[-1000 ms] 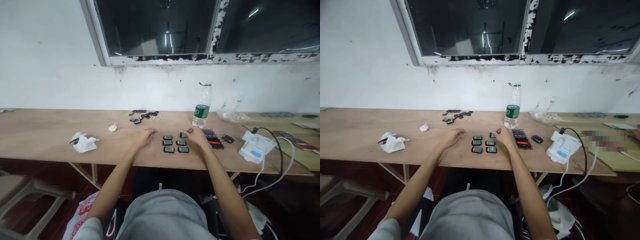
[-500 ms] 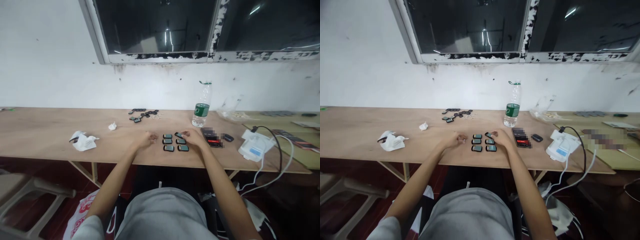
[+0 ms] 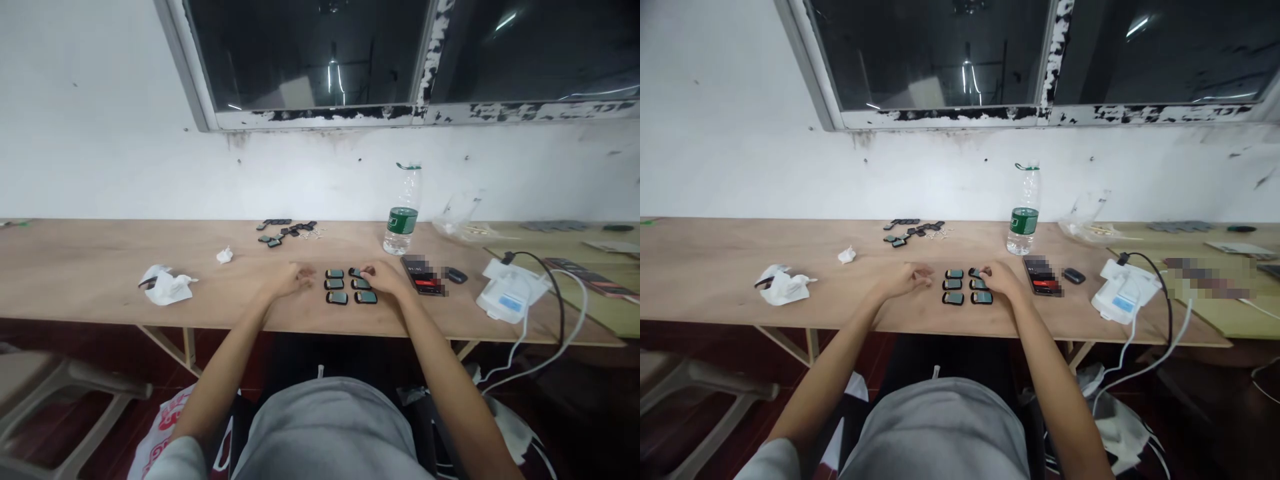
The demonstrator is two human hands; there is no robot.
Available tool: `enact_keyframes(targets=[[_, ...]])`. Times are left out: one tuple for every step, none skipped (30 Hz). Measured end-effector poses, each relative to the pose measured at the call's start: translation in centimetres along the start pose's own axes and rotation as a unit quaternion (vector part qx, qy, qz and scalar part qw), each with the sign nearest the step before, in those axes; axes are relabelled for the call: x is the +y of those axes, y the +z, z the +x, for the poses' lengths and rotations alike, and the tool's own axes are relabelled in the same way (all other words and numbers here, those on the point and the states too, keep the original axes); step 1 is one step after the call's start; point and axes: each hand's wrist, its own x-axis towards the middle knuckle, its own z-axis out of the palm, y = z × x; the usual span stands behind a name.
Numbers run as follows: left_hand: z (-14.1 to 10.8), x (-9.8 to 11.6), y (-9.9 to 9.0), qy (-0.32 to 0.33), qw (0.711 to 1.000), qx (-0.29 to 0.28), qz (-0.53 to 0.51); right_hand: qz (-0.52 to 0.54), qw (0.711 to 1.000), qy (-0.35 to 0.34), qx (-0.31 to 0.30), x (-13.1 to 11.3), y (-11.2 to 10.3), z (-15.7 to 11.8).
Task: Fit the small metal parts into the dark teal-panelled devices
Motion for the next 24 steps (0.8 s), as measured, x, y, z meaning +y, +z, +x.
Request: enact_keyframes(targets=[[0.0,0.2,-0.1,0.002,1.0,0.001,0.001,0.0,1.0,0.001,0.004,-0.1,0.0,0.0],[-0.1,0.4,-0.2,0.002,1.0,0.0,0.004,0.001,1.0,0.001,0.006,-0.1,0.0,0.0],[-0.1,0.6,-0.2,0.001,1.0,-0.001,0.007,0.002,1.0,-0.001,0.006,-0.2,0.0,0.0],[-0.1,0.7,-0.3,-0.001,1.0,-0.003,0.01,0.004,1.0,-0.003,0.006,-0.2,0.0,0.0],[-0.1,0.8,-0.3,-0.002,1.0,-0.004,0.012,0.004,1.0,-0.007,0.005,-0.3,0.0,0.0],[-0.1,0.9,-0.3,-0.002,1.0,-0.004,0.012,0.004,1.0,-0.01,0.004,-0.3,0.0,0.0],[-0.1,1.0,-0.3,-0.003,1.0,-0.004,0.012,0.004,1.0,-0.012,0.002,-0.2,0.1,0.0],[-0.2,1.0,-0.2,-0.003,1.0,-0.004,0.013,0.003,1.0,-0.013,0.001,-0.2,0.1,0.0],[-0.2,1.0,-0.2,-0.004,1.0,-0.003,0.014,0.001,1.0,-0.013,-0.001,-0.2,0.1,-0.1],[-0.2,1.0,-0.2,-0.003,1.0,-0.001,0.017,0.0,1.0,-0.014,-0.002,-0.2,0.1,-0.1],[-0.2,1.0,-0.2,-0.004,1.0,-0.001,0.018,0.001,1.0,-0.016,0.0,-0.3,0.1,-0.1],[-0.2,1.1,-0.3,-0.005,1.0,-0.003,0.018,0.004,1.0,-0.018,0.009,-0.4,-0.1,-0.2],[-0.2,1.1,-0.3,-0.007,1.0,-0.005,0.016,0.009,1.0,-0.018,0.024,-0.6,-0.3,-0.2],[-0.3,1.1,-0.4,-0.01,1.0,-0.008,0.014,0.014,0.999,-0.016,0.042,-0.9,-0.6,-0.3],[-0.3,1.1,-0.4,-0.014,1.0,-0.011,0.013,0.015,0.998,-0.013,0.061,-1.2,-0.9,-0.5],[-0.3,1.1,-0.5,-0.017,1.0,-0.013,0.014,0.013,0.997,-0.006,0.073,-1.5,-1.4,-0.6],[-0.3,1.2,-0.6,-0.018,1.0,-0.015,0.017,0.007,0.997,0.003,0.072,-1.9,-1.8,-0.8],[-0.3,1.2,-0.6,-0.019,1.0,-0.015,0.02,0.0,0.998,0.014,0.056,-2.2,-2.2,-1.0],[-0.3,1.2,-0.6,-0.017,0.999,-0.016,0.023,-0.006,0.999,0.022,0.031,-2.3,-2.5,-1.1],[-0.3,1.2,-0.7,-0.013,0.999,-0.018,0.023,-0.009,1.0,0.029,0.001,-2.4,-2.7,-1.3],[-0.2,1.2,-0.7,-0.009,1.0,-0.018,0.022,-0.008,0.999,0.034,-0.028,-2.4,-2.8,-1.4],[-0.2,1.2,-0.6,-0.004,1.0,-0.018,0.021,-0.003,0.998,0.037,-0.049,-2.3,-2.9,-1.5],[-0.2,1.2,-0.6,0.0,1.0,-0.019,0.02,0.004,0.997,0.038,-0.062,-2.2,-2.8,-1.6],[-0.2,1.1,-0.6,0.002,1.0,-0.02,0.02,0.014,0.997,0.038,-0.068,-2.0,-2.7,-1.6]])
